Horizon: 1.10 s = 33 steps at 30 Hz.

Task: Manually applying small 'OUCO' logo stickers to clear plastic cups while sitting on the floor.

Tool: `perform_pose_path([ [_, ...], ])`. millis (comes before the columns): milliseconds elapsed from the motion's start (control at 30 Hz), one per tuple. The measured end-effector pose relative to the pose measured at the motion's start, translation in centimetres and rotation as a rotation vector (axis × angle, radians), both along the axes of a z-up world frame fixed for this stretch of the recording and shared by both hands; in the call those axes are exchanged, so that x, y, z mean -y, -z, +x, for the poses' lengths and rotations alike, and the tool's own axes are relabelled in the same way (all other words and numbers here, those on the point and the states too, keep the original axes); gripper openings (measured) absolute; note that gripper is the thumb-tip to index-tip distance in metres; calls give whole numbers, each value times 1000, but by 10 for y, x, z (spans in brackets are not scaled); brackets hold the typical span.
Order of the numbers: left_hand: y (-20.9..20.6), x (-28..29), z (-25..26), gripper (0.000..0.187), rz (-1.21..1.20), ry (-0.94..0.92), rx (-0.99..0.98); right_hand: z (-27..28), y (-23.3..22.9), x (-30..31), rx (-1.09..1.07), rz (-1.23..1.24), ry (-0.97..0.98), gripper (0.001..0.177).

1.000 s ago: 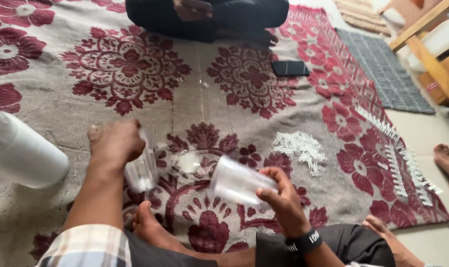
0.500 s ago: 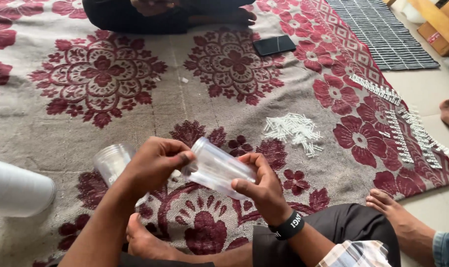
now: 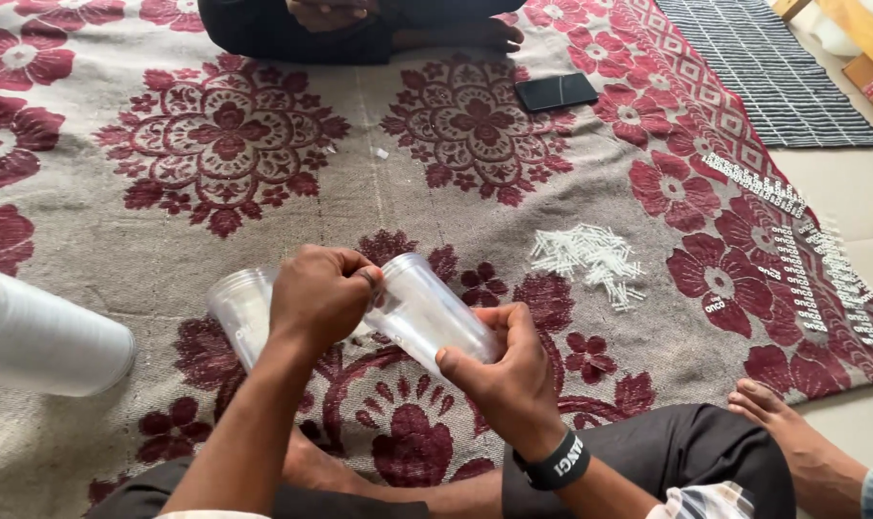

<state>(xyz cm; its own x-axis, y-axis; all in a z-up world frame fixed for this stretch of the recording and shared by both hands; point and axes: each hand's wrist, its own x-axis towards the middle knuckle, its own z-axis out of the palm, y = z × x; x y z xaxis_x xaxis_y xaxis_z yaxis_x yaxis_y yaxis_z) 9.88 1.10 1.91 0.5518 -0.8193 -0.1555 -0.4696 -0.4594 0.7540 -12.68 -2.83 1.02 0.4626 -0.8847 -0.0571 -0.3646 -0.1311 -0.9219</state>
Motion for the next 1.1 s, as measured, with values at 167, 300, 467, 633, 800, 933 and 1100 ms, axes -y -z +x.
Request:
perform_pose_path([
  [167, 6, 4, -7, 25, -56, -47, 62, 3, -9, -7, -70, -65, 56, 63],
  [300, 5, 9, -11, 22, -75, -121, 38, 2, -13, -8, -97, -105, 66, 63],
  [467, 22, 7, -31, 29, -40, -2, 168, -15, 2, 14, -152, 135, -60, 69],
  [633, 24, -3, -61, 22, -230, 276, 38, -28, 59, 43, -4, 562, -422, 75],
  [800, 19, 9, -35, 20, -182, 134, 261, -13, 51, 38, 246, 737, -565, 71],
  [933, 38, 1, 39, 30, -29, -89, 461, -22, 26, 10, -396, 414, -588, 76],
  [1100, 17, -28, 69, 23, -37, -230, 482, -29, 2, 18, -768, 251, -466, 79],
])
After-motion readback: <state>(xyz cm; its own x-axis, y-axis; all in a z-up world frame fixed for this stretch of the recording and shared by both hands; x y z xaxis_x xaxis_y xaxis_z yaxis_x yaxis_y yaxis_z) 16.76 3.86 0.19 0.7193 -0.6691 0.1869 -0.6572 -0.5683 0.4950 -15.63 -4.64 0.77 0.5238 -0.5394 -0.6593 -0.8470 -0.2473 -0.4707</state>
